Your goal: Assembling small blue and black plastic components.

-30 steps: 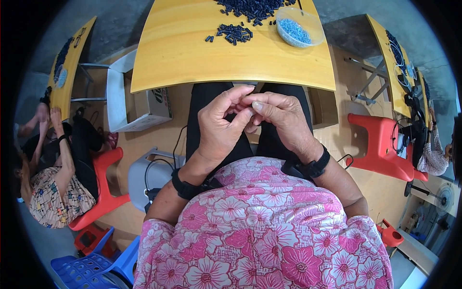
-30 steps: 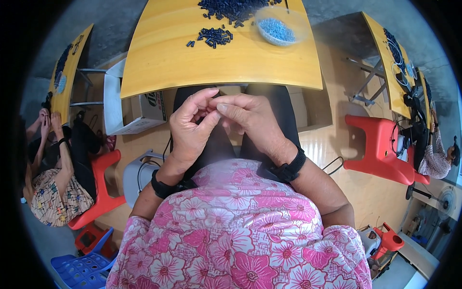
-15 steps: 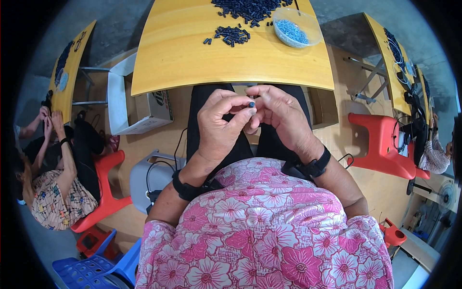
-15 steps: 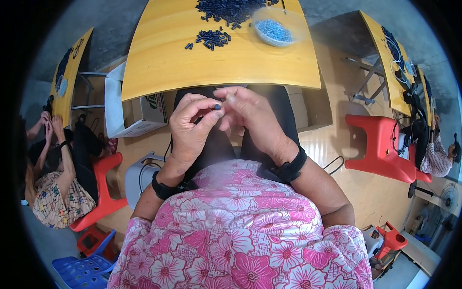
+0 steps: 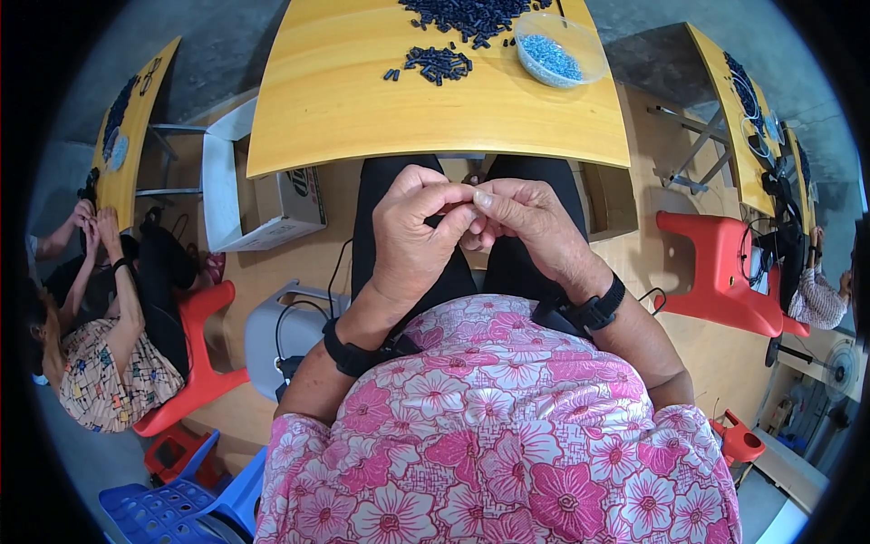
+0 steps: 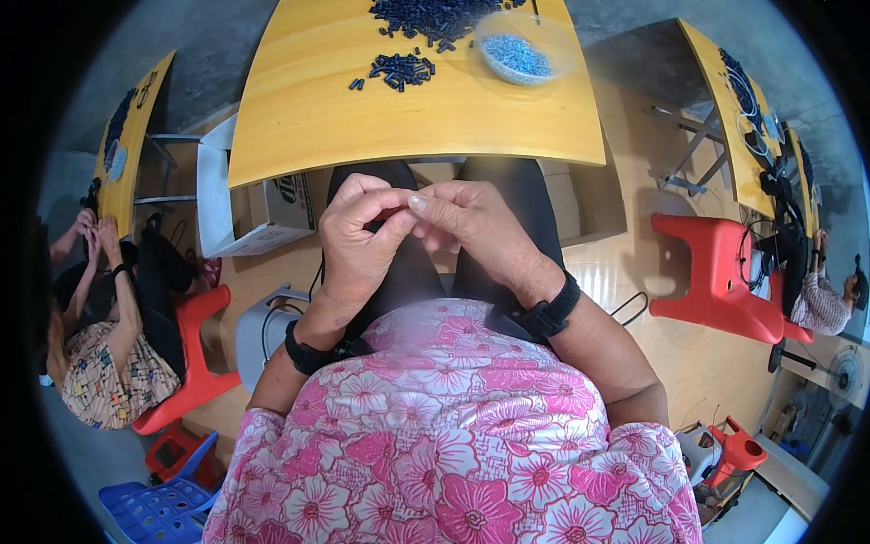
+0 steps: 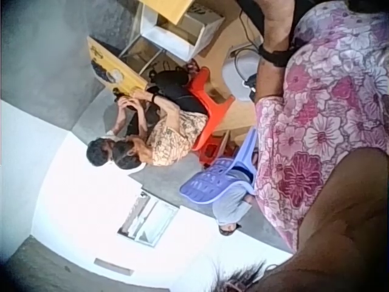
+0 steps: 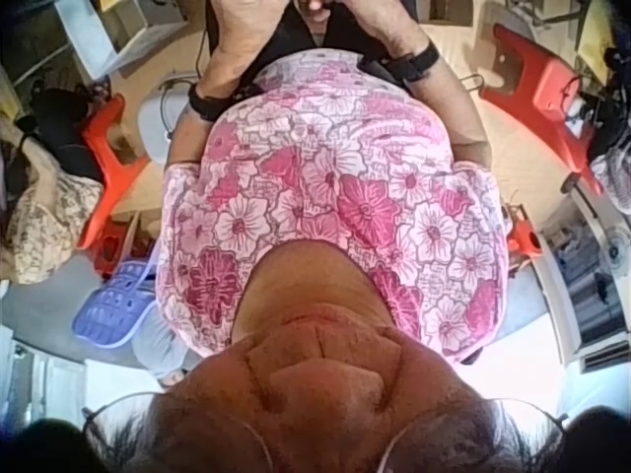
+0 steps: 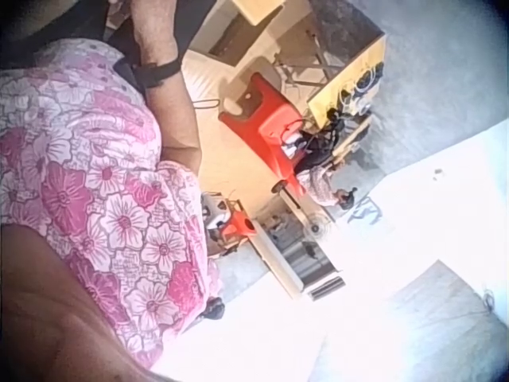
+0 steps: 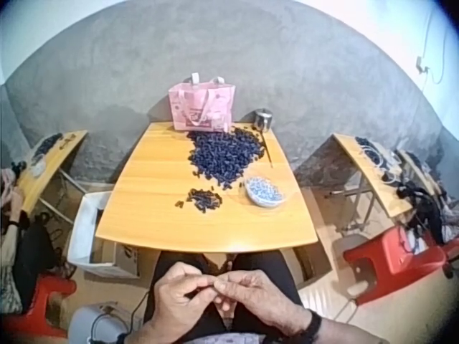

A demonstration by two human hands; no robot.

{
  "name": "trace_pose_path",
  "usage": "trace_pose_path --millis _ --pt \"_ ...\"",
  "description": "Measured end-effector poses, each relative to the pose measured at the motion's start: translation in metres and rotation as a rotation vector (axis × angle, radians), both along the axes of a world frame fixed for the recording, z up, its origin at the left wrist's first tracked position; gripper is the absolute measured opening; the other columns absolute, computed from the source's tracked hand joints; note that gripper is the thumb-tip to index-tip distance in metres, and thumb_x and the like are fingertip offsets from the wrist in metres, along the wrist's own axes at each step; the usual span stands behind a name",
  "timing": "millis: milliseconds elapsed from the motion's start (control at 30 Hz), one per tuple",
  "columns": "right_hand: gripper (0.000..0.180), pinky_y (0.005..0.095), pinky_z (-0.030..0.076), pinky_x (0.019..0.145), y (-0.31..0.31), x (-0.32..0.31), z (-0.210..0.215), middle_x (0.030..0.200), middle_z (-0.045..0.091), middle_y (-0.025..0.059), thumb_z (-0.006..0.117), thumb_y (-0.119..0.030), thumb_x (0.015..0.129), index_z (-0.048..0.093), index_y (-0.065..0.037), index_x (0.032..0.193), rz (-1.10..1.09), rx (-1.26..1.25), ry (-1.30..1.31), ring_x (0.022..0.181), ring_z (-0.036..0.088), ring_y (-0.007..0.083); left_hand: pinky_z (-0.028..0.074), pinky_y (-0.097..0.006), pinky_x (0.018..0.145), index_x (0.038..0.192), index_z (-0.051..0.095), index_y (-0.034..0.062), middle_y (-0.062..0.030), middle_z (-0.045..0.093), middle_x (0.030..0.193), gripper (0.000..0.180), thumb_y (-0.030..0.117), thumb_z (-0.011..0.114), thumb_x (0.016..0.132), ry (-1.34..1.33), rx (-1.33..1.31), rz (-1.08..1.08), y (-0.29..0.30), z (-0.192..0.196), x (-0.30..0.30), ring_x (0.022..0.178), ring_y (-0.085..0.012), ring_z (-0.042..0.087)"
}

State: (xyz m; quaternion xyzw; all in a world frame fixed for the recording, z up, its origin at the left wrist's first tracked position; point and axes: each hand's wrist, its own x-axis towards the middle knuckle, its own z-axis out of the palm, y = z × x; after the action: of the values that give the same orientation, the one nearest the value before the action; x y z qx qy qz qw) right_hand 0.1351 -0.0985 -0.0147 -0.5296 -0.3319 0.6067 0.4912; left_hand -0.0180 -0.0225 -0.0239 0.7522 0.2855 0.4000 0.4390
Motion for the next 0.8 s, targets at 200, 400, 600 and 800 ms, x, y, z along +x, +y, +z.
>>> trace_pose_path --millis 200,400,600,800 --pt "0.03 0.019 0.044 0.06 0.001 0.002 -0.001 0.076 0.062 -0.0011 0.06 -0.03 0.092 0.067 -0.002 0.1 -0.008 -0.039 0.087 0.065 0.055 0.0054 0.05 -0.023 0.059 0.085 0.071 0.0039 -0.0057 0.058 0.08 0.016 -0.003 0.073 0.071 -0.01 -0.003 -0.006 0.002 -0.005 -0.001 0.069 -0.0123 0.061" --pt "0.026 0.0191 0.044 0.06 0.001 0.003 -0.002 0.076 0.061 -0.0006 0.06 -0.025 0.092 0.066 -0.001 0.1 0.005 -0.008 0.046 0.065 0.054 0.005 0.05 -0.023 0.069 0.106 0.066 0.0027 -0.0047 0.056 0.092 0.03 0.002 0.073 0.077 -0.081 -0.245 -0.168 0.005 -0.015 -0.003 0.08 -0.011 0.058" --pt "0.023 0.0192 0.044 0.058 0.001 -0.001 0.001 0.078 0.061 -0.0005 0.06 -0.019 0.091 0.064 0.0 0.103 0.006 0.2 -0.205 0.065 0.054 0.0045 0.048 -0.021 0.076 0.129 0.051 0.0002 -0.0031 0.052 0.103 0.051 0.019 0.07 0.086 -0.265 -0.674 -0.41 0.0 -0.011 -0.004 0.088 -0.0086 0.053" --pt "0.023 0.0211 0.046 0.061 -0.002 -0.006 0.002 0.079 0.061 0.0021 0.062 -0.017 0.09 0.063 0.0 0.105 -0.045 0.285 -0.289 0.066 0.055 0.0067 0.047 -0.02 0.067 0.128 0.052 -0.001 -0.0028 0.049 0.1 0.052 0.032 0.065 0.089 -0.15 -0.539 -0.39 0.002 -0.002 -0.005 0.082 -0.0079 0.049"
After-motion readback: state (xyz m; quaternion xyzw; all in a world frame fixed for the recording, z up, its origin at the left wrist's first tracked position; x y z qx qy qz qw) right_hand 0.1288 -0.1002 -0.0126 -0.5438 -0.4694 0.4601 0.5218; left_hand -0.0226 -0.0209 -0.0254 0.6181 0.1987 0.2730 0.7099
